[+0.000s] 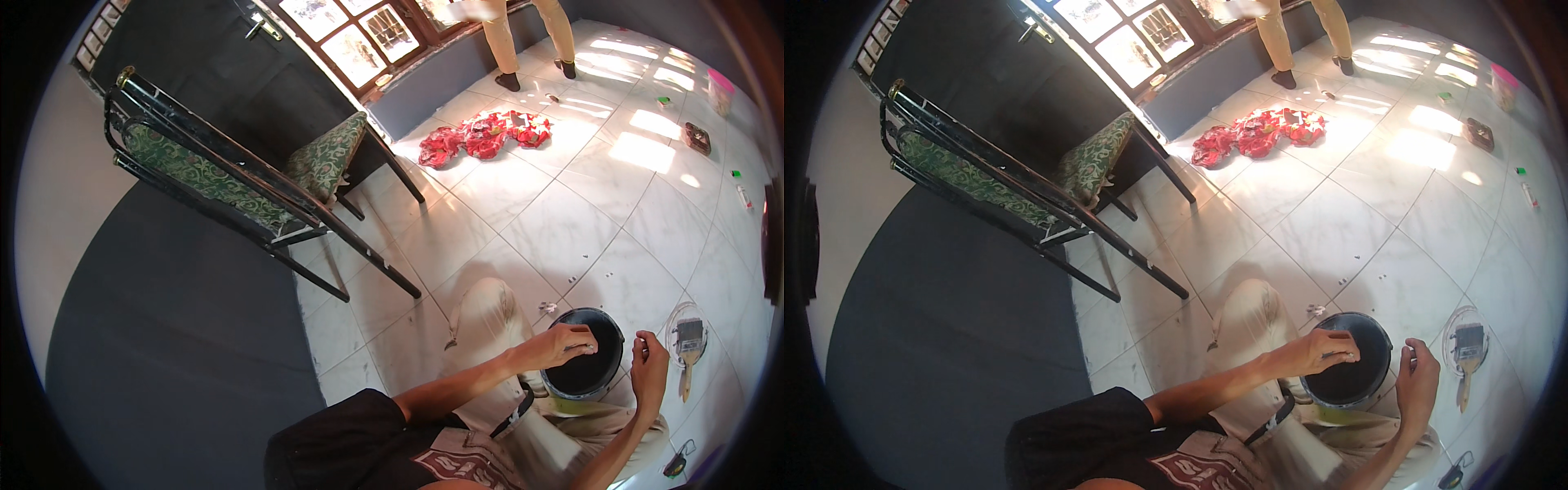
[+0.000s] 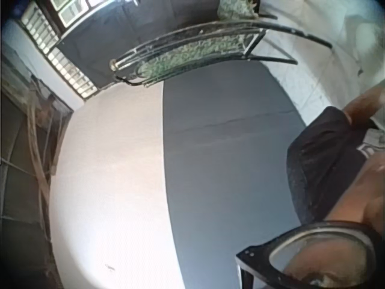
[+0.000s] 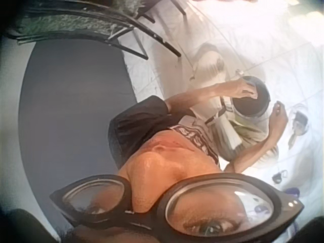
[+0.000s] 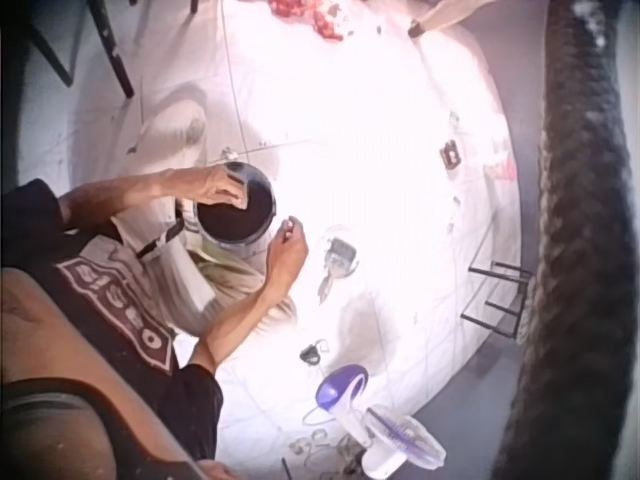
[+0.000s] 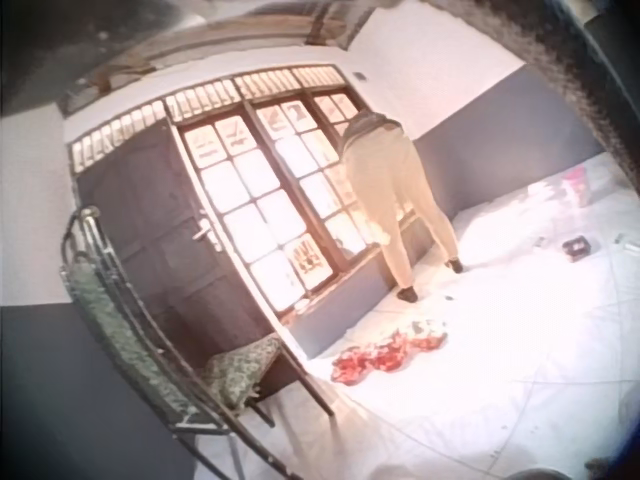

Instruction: The person sits on the floor and stirs dark paint in a bucket with a stick. They then pick up a paintbrush, dip it into the paint, and apply paint to a nearby door.

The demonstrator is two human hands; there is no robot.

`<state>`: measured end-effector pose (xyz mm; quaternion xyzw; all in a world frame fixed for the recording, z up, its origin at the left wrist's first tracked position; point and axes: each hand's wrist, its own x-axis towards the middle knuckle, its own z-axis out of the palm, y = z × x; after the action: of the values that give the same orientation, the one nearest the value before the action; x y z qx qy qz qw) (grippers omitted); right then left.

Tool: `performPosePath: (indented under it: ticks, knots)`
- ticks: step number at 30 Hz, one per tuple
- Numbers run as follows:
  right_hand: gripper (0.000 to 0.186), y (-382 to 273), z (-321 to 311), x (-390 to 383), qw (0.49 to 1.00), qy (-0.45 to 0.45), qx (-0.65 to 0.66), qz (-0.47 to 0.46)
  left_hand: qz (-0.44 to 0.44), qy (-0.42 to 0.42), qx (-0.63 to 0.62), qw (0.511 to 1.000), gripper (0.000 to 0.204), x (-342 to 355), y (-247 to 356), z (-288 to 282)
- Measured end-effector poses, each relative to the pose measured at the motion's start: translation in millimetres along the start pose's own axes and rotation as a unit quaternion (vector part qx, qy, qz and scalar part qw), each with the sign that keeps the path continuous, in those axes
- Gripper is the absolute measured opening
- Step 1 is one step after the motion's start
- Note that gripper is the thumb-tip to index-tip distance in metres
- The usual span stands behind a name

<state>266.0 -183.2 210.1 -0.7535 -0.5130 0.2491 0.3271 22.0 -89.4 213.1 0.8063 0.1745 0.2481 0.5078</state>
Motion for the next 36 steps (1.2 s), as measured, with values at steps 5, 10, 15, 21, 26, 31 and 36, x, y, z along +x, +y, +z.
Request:
performPosePath:
  ticks: [5, 10, 15, 21, 26, 31, 36]
  knots:
    - [0.022, -3.7, -4.0, 0.3, 1.0, -0.009, 0.001, 0.021, -0.055, -0.05, -0.045, 0.996, 0.012, 7.0, 8.1, -5.7]
    - [0.022, 1.5, -1.7, 1.0, 1.0, -0.005, -0.003, 0.005, -0.016, -0.008, 0.012, 1.0, 0.012, 5.4, 0.4, -2.3]
    - [0.022, 0.0, -2.5, 1.5, 1.0, -0.009, 0.003, 0.018, -0.017, -0.052, -0.022, 0.998, 0.013, 1.9, -2.5, -1.1]
    - [0.022, 1.7, -0.1, -1.2, 1.0, -0.011, -0.014, 0.013, 0.003, -0.003, 0.004, 1.0, 0.01, -0.4, -3.4, 1.2]
    - [0.022, 1.4, -1.3, 0.4, 0.999, -0.022, -0.02, 0.017, -0.035, -0.02, -0.052, 0.998, 0.01, 5.0, -2.5, -2.5]
    - [0.022, -0.5, -8.7, 5.7, 0.999, 0.014, -0.031, -0.032, 0.006, -0.012, -0.023, 1.0, 0.009, 6.5, -40.7, 12.2]
    - [0.022, 17.7, 0.2, 11.2, 0.995, 0.052, 0.006, -0.079, -0.045, 0.067, 0.022, 0.996, 0.011, 9.0, -21.9, 12.7]
